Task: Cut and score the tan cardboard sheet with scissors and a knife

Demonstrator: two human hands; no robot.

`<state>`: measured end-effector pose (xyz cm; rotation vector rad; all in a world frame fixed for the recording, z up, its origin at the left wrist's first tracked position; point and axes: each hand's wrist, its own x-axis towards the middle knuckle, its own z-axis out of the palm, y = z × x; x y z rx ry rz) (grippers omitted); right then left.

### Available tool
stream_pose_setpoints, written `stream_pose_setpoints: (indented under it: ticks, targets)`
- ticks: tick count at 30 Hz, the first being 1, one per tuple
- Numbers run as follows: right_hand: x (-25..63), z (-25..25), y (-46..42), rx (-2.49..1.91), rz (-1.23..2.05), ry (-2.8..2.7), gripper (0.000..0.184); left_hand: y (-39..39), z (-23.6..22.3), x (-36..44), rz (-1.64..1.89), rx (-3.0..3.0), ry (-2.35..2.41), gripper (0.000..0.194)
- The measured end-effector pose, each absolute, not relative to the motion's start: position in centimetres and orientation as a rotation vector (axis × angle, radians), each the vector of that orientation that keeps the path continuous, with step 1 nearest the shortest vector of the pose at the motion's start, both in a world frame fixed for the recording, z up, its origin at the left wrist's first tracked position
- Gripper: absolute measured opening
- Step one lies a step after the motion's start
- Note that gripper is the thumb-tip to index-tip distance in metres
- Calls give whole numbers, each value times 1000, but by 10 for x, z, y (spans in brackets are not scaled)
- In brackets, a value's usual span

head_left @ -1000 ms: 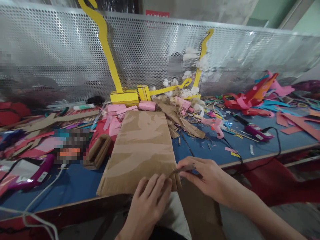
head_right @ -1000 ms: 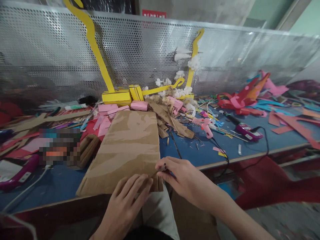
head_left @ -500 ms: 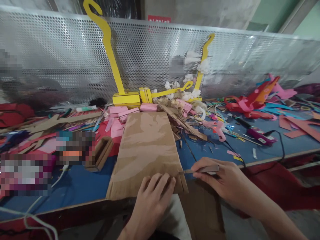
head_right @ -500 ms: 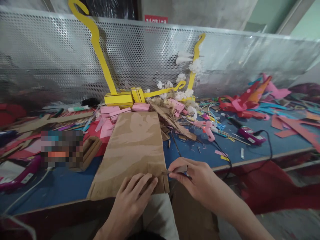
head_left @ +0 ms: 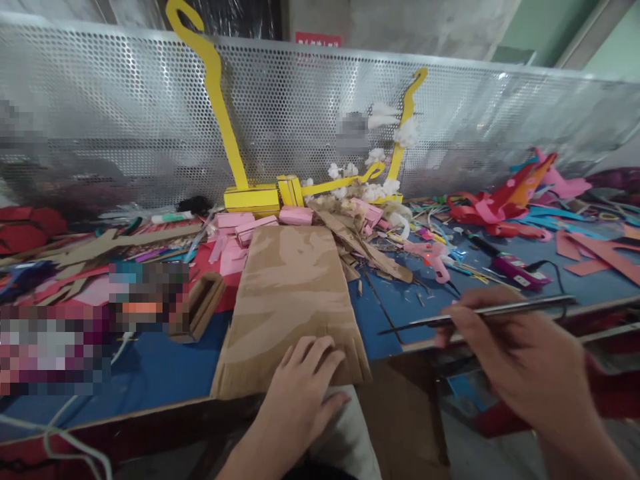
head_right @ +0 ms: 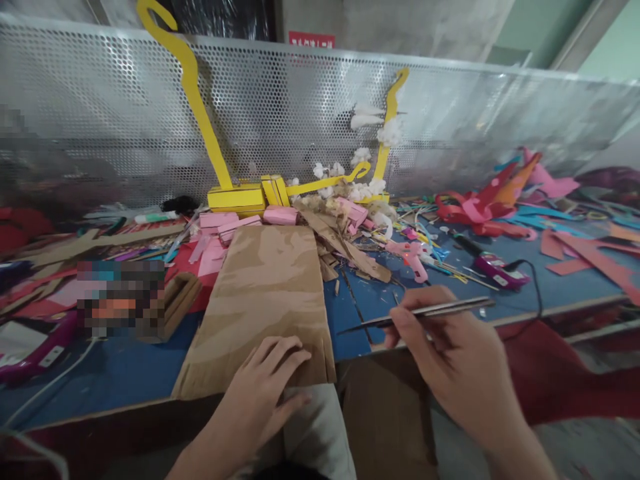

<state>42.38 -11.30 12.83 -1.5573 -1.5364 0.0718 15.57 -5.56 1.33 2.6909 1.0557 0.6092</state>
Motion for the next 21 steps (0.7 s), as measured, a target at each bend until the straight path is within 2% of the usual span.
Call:
stream_pose_setpoints:
  ticks: [4,5,9,14,21]
  targets:
    - [418,95,-95,-1479,365,-1458,28,-42,53,143,531,2496,899,19]
    - [416,88,-91,-1454,422,-1439,29,-37,64,142,548,2449,914,17]
    - [408,73,-77,-1342,629,-1359,32,-14,98,155,691,2405,876,23]
    - [397,71,-52,-1180,870,-1280,37,29,111,189,552,2342,575,26]
    - [393,76,-24,-1208,786,-1340,35,67,112,205,496,2271,537,23]
